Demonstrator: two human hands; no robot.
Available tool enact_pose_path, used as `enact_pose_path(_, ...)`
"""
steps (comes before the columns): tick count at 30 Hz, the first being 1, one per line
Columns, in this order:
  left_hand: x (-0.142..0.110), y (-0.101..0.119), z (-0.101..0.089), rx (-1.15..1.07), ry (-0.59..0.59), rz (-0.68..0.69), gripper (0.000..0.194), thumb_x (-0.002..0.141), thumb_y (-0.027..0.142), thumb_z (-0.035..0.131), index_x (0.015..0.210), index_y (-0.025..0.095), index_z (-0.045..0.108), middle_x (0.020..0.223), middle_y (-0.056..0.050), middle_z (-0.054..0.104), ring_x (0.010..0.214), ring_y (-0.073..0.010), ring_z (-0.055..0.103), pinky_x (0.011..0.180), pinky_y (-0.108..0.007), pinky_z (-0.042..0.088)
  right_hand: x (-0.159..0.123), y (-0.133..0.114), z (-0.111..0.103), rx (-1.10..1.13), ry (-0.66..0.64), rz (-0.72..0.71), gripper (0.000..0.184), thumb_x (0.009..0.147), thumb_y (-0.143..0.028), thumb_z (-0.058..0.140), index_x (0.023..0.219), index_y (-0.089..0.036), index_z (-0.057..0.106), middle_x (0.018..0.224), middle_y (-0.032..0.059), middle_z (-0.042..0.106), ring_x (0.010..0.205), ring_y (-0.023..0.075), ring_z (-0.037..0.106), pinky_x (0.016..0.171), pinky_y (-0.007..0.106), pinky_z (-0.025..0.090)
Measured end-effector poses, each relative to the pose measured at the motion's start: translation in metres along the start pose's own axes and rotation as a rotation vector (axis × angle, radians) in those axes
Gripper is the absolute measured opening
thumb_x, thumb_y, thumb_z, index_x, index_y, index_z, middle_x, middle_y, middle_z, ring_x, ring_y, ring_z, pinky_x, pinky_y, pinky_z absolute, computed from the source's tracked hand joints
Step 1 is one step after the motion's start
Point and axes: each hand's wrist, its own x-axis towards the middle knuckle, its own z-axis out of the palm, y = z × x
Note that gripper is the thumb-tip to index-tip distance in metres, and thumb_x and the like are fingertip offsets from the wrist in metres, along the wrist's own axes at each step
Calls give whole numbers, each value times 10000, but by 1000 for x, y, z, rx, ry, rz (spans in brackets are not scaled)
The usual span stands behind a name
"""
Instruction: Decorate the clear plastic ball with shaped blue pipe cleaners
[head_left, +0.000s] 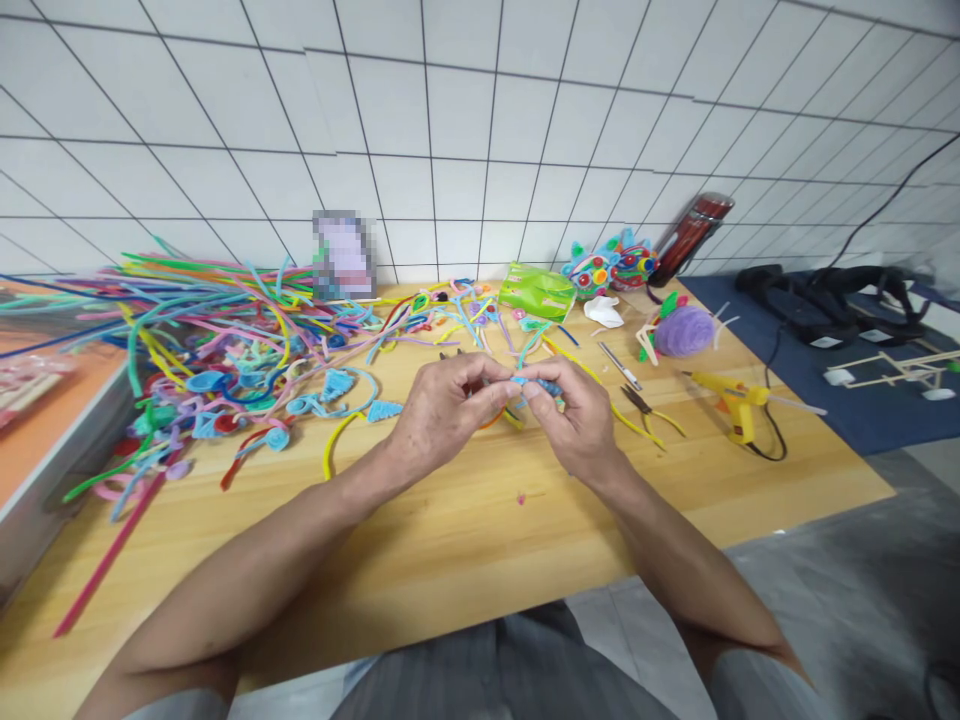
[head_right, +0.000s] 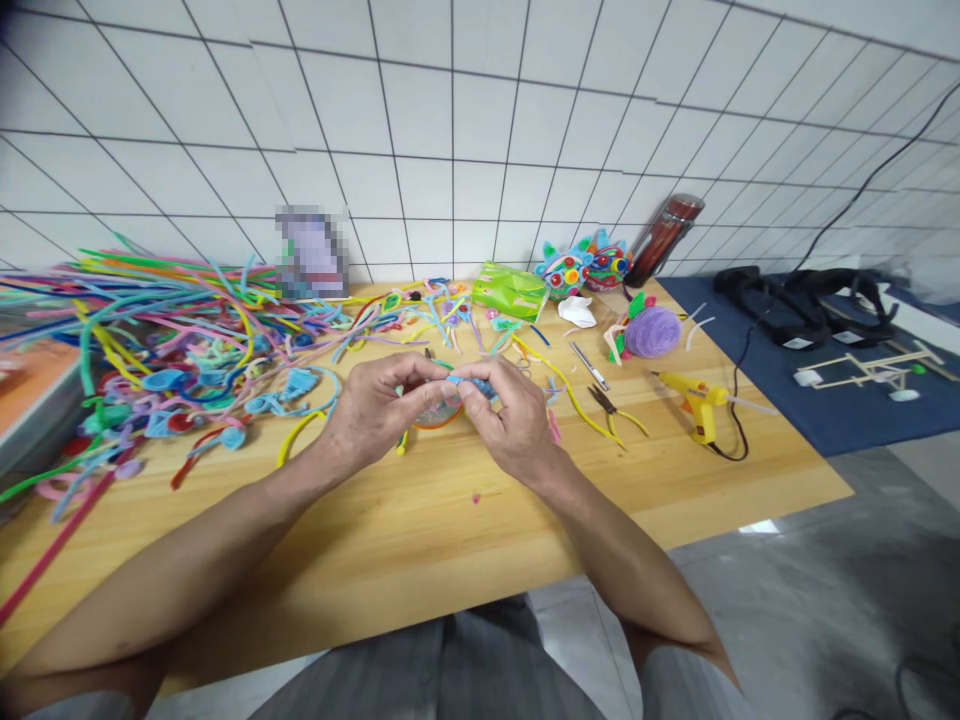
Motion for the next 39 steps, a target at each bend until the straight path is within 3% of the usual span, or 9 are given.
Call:
enact_pose_path(8,0,4,-2,27,-61,-103,219,922,329,725,806,149,769,643,2,669,550,-94,486,517,-227,359,0,0,1,-20,1,67,66,972,-230,666,990,-254,725,897,3,784,805,178,715,745,320,544)
enact_pose_path(16,2,12,-12,110,-205,-233,255,926,332,648,944,161,837,730,-17,742,613,-119,585,570,-226,424,1,5,5,-163,43,-43,94,910,-153,678,921,-245,659,849,6,770,771,176,721,720,302,545)
enact_pose_path(23,7,6,-22,-165,-340,-315,324,862,438,766,958,134,823,736,-49,742,614,-147,648,556,-240,503,0,7,5,-212,58,-94,88,920,-163,672,924,-247,646,852,12,769,775,180,721,725,306,545)
enact_pose_path(27,9,1,-22,-240,-345,-302,378,811,474,845,954,127,807,703,-47,722,603,-143,641,531,-235,493,0,6,4,-103,42,-6,58,912,-187,674,909,-245,668,823,-5,755,750,168,702,709,299,535)
enact_pose_path(33,8,-5,-10,-279,-240,-248,434,764,543,889,835,137,755,643,-20,675,555,-119,594,488,-216,439,0,2,5,74,12,153,33,899,-228,672,875,-233,693,780,-12,733,709,151,663,670,288,501)
enact_pose_path(36,8,-8,-6,-280,-197,-242,470,776,591,867,786,143,726,594,0,627,518,-103,539,468,-209,399,0,0,5,137,19,180,25,881,-236,684,863,-232,701,778,-11,728,720,153,658,686,296,501)
enact_pose_path(39,10,-6,-10,-285,-247,-240,495,851,631,784,802,141,731,583,10,601,504,-88,495,475,-207,397,1,0,5,276,15,294,55,874,-276,693,846,-229,695,741,-19,702,670,142,622,643,285,489)
